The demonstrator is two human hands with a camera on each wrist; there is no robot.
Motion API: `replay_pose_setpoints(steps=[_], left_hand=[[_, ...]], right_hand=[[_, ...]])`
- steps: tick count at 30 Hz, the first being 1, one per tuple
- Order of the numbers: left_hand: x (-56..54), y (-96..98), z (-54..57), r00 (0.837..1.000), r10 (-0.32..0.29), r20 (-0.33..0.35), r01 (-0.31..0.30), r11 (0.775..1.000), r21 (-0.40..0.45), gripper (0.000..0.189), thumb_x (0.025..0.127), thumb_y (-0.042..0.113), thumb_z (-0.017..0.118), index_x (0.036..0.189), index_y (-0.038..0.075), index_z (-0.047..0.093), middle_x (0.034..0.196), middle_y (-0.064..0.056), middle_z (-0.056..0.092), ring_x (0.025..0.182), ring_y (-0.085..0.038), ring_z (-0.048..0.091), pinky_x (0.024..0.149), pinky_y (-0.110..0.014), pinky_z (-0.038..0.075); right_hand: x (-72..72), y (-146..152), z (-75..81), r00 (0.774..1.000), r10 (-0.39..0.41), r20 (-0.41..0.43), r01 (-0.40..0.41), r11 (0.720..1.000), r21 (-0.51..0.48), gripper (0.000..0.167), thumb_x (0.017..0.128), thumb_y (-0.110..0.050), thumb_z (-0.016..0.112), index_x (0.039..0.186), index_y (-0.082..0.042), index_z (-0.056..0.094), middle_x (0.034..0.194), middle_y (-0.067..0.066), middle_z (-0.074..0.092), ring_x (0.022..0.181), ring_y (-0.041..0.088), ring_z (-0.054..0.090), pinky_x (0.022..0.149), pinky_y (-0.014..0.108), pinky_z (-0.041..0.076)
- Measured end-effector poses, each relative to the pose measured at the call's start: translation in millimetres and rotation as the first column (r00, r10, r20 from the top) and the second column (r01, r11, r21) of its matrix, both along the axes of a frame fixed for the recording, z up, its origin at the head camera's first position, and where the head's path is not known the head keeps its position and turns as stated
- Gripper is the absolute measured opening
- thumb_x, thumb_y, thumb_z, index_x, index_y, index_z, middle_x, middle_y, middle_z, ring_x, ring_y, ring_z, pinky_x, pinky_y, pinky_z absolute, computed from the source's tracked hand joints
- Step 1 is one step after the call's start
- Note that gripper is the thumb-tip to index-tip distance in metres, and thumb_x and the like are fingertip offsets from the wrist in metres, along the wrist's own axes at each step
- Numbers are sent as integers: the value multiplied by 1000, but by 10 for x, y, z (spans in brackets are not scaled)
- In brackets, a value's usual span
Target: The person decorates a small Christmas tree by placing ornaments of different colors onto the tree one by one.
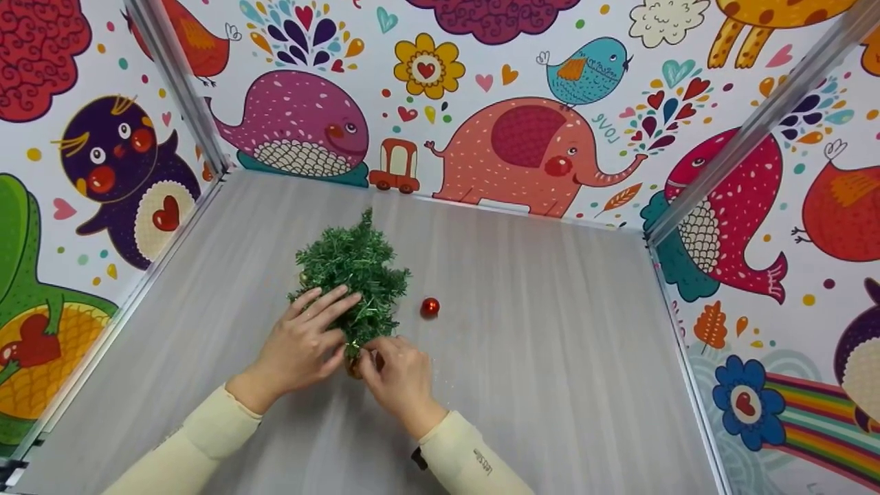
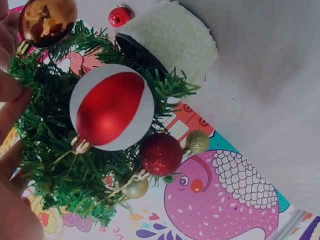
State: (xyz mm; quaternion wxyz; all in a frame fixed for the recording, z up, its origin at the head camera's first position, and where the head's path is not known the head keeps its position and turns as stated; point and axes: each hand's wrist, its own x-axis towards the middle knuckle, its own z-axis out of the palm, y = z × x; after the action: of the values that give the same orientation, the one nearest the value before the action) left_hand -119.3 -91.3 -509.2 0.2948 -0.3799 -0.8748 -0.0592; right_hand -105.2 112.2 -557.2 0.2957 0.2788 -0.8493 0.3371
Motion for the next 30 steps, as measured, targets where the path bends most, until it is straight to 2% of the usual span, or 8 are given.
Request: replay_pose_setpoints(steps=[5,9,13,21,25,30], left_hand=[[-15,8,-11,1000,-9,-14,9,999,45,20,81,23,69,64,14,64,146,-9,52,141,-28,39,118,-44,20],[-28,17,-27,1000,1,-12,0,999,50,19,82,24,70,66,14,65,145,-9,53,141,-28,39,118,-44,20],[-30,26,-39,1000,11,-15,-10,1000,29,19,82,25,72,66,15,66,146,-9,52,141,-28,39,118,-45,20],[-20,22,-34,1000,22,-5,-22,1000,3,18,82,24,74,68,16,67,147,-9,50,142,-28,36,119,-44,18],[-26,19,-36,1000,16,-14,-16,1000,11,18,81,24,75,68,16,67,146,-9,52,141,-28,38,118,-44,19],[-38,16,-48,1000,10,-22,-9,1000,27,17,81,25,73,68,15,67,145,-9,53,140,-28,39,118,-44,20]], right_hand=[[-28,-18,-12,1000,-13,-23,13,999,-30,9,82,-9,72,82,-18,69,65,-10,57,53,1,46,45,19,38],[-42,-22,-48,999,-34,-38,33,999,-32,8,81,-10,73,81,-17,69,63,-11,56,53,1,46,44,19,37],[-44,-12,-97,999,-19,-41,19,1000,3,8,80,-9,73,81,-17,69,63,-10,56,53,2,47,45,20,39],[-37,11,-105,1000,-13,24,11,996,85,7,79,-11,74,80,-17,70,64,-10,58,56,2,48,47,20,41],[-35,10,-81,1000,-25,5,24,999,47,10,78,-9,75,81,-17,70,64,-10,58,55,1,48,46,20,40],[-38,7,-75,998,-49,-37,50,999,5,4,84,-13,70,83,-17,71,65,-10,58,54,1,47,45,19,39]])
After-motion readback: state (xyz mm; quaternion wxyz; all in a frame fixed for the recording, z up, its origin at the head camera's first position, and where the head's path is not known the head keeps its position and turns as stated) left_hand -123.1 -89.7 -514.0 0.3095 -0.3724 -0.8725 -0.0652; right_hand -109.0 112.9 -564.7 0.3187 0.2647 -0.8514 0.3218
